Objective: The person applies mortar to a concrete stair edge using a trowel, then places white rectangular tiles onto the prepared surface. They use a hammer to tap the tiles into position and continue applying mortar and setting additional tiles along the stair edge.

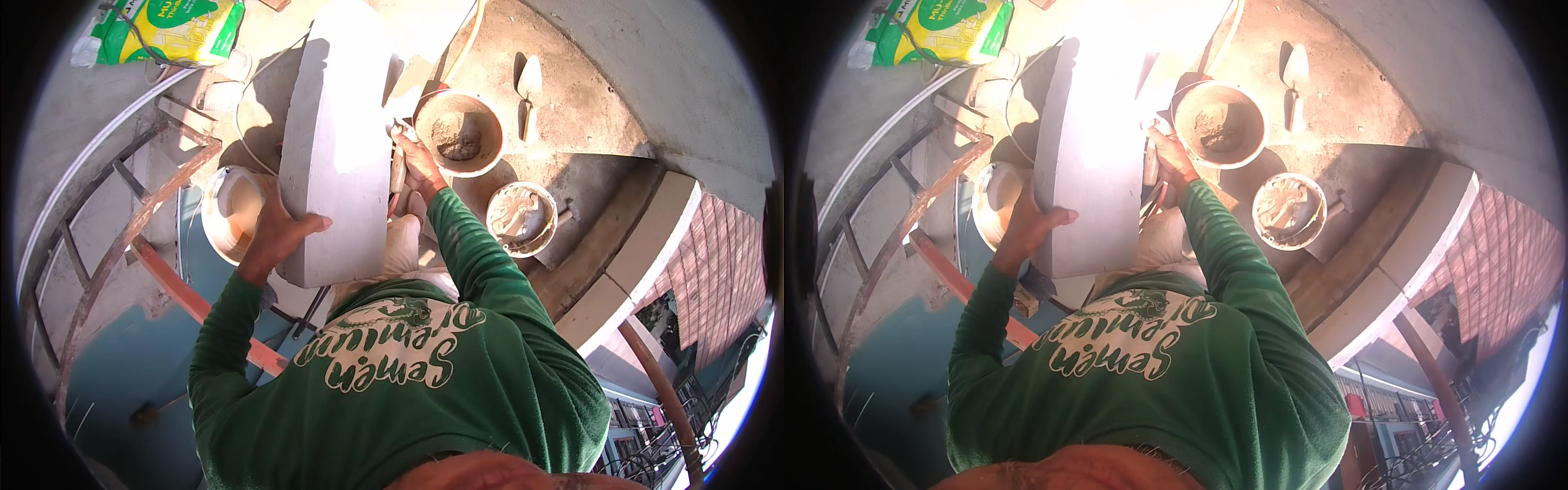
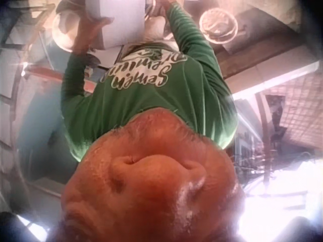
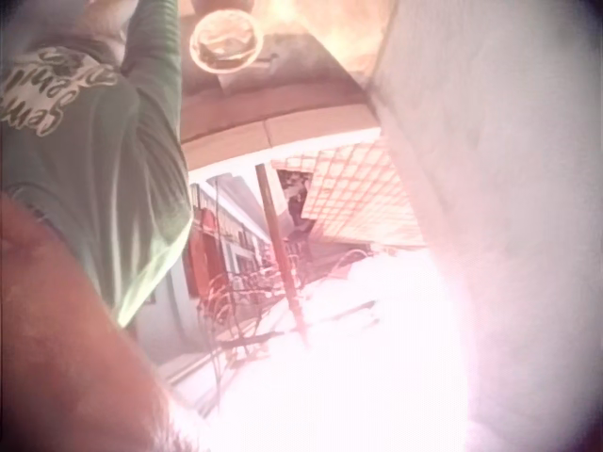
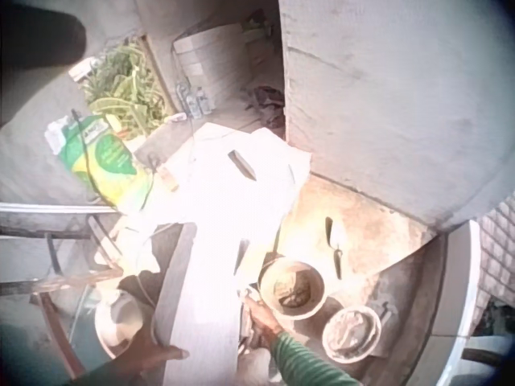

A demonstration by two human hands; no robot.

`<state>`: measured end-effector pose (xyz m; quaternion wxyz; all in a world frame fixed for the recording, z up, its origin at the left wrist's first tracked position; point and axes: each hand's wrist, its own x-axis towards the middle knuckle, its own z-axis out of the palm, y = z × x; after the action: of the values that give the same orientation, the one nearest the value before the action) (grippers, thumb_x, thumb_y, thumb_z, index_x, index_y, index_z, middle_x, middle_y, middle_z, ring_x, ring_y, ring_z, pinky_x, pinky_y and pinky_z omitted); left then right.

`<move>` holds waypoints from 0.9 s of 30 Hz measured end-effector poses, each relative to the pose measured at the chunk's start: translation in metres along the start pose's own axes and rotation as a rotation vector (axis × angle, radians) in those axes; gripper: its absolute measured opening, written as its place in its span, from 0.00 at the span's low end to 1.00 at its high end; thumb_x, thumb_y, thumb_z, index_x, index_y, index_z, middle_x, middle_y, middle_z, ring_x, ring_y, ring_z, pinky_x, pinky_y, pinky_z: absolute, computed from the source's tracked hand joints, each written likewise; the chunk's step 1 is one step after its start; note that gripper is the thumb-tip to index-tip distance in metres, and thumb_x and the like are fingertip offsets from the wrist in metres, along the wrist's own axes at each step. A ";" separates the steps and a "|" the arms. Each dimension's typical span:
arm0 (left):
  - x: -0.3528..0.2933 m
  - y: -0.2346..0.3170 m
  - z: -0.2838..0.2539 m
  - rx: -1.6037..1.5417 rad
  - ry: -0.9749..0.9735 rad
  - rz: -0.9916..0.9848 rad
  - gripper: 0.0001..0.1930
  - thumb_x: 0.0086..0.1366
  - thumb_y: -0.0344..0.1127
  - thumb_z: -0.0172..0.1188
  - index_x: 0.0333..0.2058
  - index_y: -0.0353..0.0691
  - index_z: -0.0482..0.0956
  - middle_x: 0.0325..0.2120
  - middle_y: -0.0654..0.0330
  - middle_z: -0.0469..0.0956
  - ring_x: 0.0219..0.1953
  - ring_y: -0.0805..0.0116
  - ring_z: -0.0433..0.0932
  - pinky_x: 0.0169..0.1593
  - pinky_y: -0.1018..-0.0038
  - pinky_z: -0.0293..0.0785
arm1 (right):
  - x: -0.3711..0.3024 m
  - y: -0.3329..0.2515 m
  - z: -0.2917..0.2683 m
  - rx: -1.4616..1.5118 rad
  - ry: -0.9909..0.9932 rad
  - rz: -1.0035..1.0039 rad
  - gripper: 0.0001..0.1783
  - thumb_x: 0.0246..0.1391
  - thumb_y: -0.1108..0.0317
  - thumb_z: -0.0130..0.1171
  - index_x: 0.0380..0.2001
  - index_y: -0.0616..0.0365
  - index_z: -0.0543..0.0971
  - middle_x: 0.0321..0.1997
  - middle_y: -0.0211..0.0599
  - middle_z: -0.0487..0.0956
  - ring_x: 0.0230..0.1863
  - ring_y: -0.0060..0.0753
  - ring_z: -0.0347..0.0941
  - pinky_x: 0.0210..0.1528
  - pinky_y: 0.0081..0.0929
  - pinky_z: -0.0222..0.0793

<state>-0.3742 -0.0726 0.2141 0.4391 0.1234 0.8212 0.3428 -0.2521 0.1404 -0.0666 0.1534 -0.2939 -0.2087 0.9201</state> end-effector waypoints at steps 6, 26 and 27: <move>-0.006 -0.055 0.020 0.174 0.127 0.254 0.59 0.49 0.42 0.84 0.74 0.22 0.60 0.63 0.35 0.76 0.62 0.43 0.80 0.66 0.54 0.76 | 0.021 -0.003 0.015 -0.188 -0.037 0.055 0.20 0.69 0.63 0.71 0.61 0.52 0.83 0.57 0.30 0.86 0.58 0.29 0.81 0.63 0.37 0.79; -0.316 -0.131 0.158 0.509 0.165 0.039 0.63 0.46 0.36 0.76 0.79 0.23 0.52 0.68 0.37 0.72 0.70 0.45 0.74 0.74 0.58 0.68 | -0.315 0.164 -0.065 -0.092 0.057 0.053 0.19 0.74 0.59 0.69 0.58 0.61 0.81 0.52 0.28 0.83 0.53 0.23 0.77 0.59 0.30 0.75; -0.316 -0.130 0.164 0.513 0.105 0.033 0.63 0.46 0.37 0.77 0.79 0.22 0.52 0.68 0.36 0.72 0.70 0.44 0.74 0.74 0.57 0.68 | -0.323 0.177 -0.083 -0.136 0.100 0.054 0.19 0.74 0.59 0.69 0.58 0.61 0.81 0.51 0.28 0.83 0.53 0.23 0.77 0.60 0.30 0.75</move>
<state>-0.0448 -0.2525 0.2653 0.3445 0.2264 0.9008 0.1363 0.0219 -0.1190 -0.0583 0.1186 -0.3548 -0.2548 0.8917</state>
